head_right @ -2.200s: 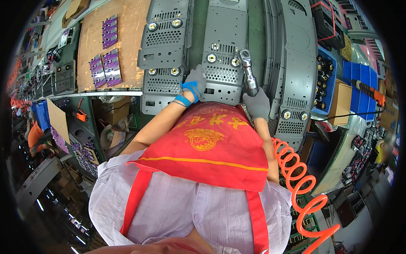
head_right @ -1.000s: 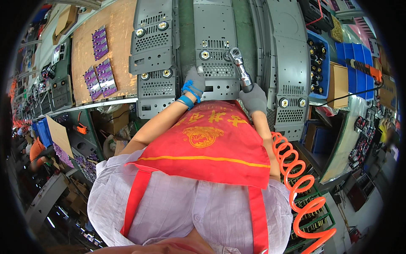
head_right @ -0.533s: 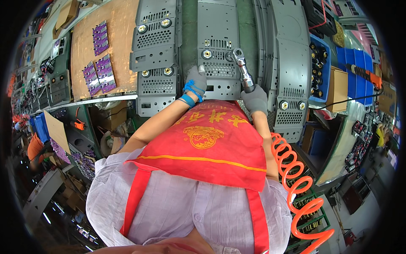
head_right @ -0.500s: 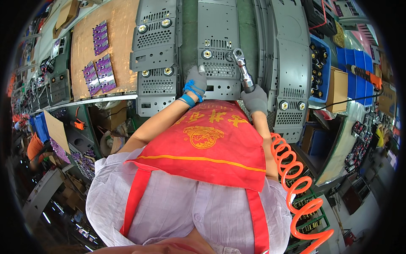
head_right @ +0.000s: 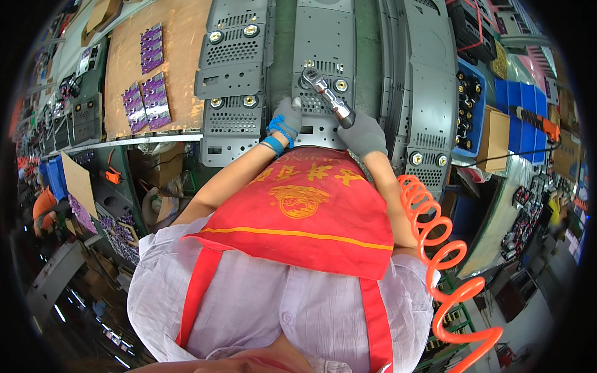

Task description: The worker uses a pneumatic tool to secure components on metal chassis and then places printed circuit boards (PCBs) onto the assembled units.

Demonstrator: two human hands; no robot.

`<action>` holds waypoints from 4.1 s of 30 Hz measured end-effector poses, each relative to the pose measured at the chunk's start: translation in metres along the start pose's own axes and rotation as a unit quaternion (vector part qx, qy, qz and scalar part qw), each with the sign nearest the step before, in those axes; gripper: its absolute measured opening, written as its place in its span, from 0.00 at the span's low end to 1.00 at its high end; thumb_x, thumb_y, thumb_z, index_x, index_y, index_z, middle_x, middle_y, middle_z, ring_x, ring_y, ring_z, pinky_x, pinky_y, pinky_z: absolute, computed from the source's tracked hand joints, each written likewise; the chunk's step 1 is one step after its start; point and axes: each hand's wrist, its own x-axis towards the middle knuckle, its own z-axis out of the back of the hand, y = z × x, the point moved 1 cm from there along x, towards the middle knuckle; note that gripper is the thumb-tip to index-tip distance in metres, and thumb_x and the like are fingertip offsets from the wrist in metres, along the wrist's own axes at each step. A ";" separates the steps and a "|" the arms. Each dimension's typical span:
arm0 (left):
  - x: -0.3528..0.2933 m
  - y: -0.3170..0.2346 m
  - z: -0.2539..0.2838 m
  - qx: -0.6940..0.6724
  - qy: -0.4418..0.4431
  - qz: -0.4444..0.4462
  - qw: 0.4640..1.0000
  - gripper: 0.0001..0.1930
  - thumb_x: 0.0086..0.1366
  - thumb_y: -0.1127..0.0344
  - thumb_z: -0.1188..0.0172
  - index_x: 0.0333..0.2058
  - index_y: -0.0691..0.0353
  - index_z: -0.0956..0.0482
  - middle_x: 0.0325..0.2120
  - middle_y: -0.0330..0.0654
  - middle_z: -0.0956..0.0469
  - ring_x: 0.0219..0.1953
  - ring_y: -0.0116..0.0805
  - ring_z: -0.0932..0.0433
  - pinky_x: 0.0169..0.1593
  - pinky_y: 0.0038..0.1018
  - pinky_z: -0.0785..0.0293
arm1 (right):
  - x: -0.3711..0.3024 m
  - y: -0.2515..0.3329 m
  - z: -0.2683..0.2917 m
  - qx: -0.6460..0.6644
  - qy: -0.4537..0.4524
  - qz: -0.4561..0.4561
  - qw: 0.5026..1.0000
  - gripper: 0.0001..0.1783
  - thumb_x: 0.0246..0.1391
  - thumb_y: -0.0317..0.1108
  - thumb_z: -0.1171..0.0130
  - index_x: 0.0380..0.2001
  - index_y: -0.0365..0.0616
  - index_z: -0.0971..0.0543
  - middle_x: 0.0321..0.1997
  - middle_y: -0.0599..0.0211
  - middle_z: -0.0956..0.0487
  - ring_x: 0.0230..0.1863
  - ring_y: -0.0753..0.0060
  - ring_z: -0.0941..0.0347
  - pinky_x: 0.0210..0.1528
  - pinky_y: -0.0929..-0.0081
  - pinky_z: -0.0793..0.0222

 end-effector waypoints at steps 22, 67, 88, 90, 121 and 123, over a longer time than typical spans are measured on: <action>-0.003 0.007 -0.008 -0.057 -0.032 0.022 0.998 0.21 0.67 0.50 0.54 0.39 0.66 0.26 0.33 0.63 0.24 0.39 0.64 0.26 0.42 0.50 0.30 | 0.011 0.005 -0.010 -0.064 -0.017 -0.009 0.998 0.21 0.44 0.45 0.41 0.41 0.46 0.22 0.39 0.50 0.20 0.45 0.48 0.24 0.48 0.59 0.29; 0.063 0.031 0.219 0.096 -0.112 -0.073 0.986 0.21 0.66 0.57 0.53 0.53 0.62 0.29 0.41 0.59 0.23 0.45 0.58 0.24 0.48 0.44 0.29 | 0.022 -0.025 0.011 0.260 -0.080 -0.041 0.961 0.15 0.40 0.39 0.35 0.28 0.39 0.24 0.17 0.68 0.25 0.17 0.77 0.31 0.21 0.76 0.36; 0.012 -0.066 0.040 0.120 0.013 -0.191 0.974 0.19 0.65 0.58 0.50 0.51 0.63 0.30 0.37 0.57 0.24 0.40 0.58 0.24 0.42 0.43 0.26 | 0.028 -0.029 -0.018 0.052 -0.109 -0.107 0.987 0.22 0.42 0.44 0.42 0.41 0.47 0.23 0.38 0.52 0.20 0.42 0.50 0.23 0.45 0.61 0.29; 0.042 -0.028 -0.002 0.143 -0.080 -0.102 0.981 0.19 0.67 0.56 0.54 0.50 0.64 0.32 0.35 0.59 0.24 0.40 0.61 0.25 0.41 0.46 0.27 | 0.030 -0.031 -0.022 0.046 -0.112 -0.111 0.986 0.21 0.42 0.44 0.42 0.41 0.47 0.23 0.38 0.52 0.20 0.42 0.50 0.23 0.45 0.60 0.29; 0.038 -0.018 -0.019 0.062 -0.006 0.055 0.997 0.17 0.68 0.52 0.57 0.38 0.60 0.30 0.31 0.57 0.21 0.38 0.59 0.22 0.40 0.50 0.29 | 0.026 -0.031 -0.012 0.030 -0.098 -0.126 0.987 0.21 0.42 0.45 0.40 0.39 0.46 0.21 0.38 0.53 0.19 0.42 0.51 0.23 0.45 0.61 0.29; 0.040 -0.017 -0.017 0.067 -0.002 0.047 0.997 0.17 0.68 0.52 0.58 0.38 0.61 0.30 0.32 0.57 0.21 0.38 0.59 0.22 0.40 0.50 0.29 | 0.021 -0.023 0.005 0.001 -0.068 -0.100 0.993 0.23 0.42 0.45 0.40 0.41 0.46 0.22 0.39 0.52 0.20 0.43 0.50 0.23 0.46 0.61 0.30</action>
